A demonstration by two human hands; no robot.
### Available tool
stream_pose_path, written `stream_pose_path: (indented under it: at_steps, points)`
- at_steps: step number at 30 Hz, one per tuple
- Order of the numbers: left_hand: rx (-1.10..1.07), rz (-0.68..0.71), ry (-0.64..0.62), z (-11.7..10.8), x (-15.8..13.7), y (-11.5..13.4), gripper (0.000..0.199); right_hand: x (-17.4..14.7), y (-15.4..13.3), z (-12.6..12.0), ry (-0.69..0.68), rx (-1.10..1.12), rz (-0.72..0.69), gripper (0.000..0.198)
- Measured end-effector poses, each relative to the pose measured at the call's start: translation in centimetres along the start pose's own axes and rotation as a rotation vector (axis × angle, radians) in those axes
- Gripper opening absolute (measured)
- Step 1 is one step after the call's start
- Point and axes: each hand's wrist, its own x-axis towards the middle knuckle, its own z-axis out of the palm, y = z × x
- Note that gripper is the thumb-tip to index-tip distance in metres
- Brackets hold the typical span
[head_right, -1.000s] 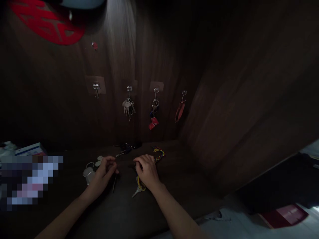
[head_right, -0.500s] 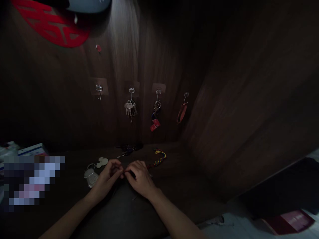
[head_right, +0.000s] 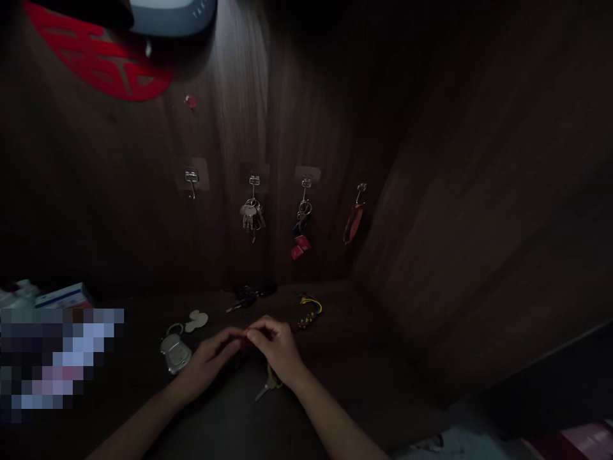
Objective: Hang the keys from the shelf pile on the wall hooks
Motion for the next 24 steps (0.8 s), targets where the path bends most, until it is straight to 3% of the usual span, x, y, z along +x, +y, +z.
stream_pose_path:
  at_steps: [6,13,16,24]
  points:
    - [0.045,-0.029,-0.086,0.4,0.1,0.0,0.015,0.3,0.1,-0.5,0.114,0.316,0.241,0.021]
    - [0.028,-0.087,-0.076,0.2,0.3,-0.5,0.015,0.9,-0.4,-1.4,0.24,0.631,0.28,0.023]
    - [0.019,-0.125,-0.083,0.3,0.4,-0.4,0.017,1.2,-0.7,-2.3,0.311,0.628,0.25,0.023]
    - [0.04,-0.168,-0.096,0.3,0.8,-1.0,0.022,2.5,-2.2,-5.8,0.435,0.346,0.075,0.03]
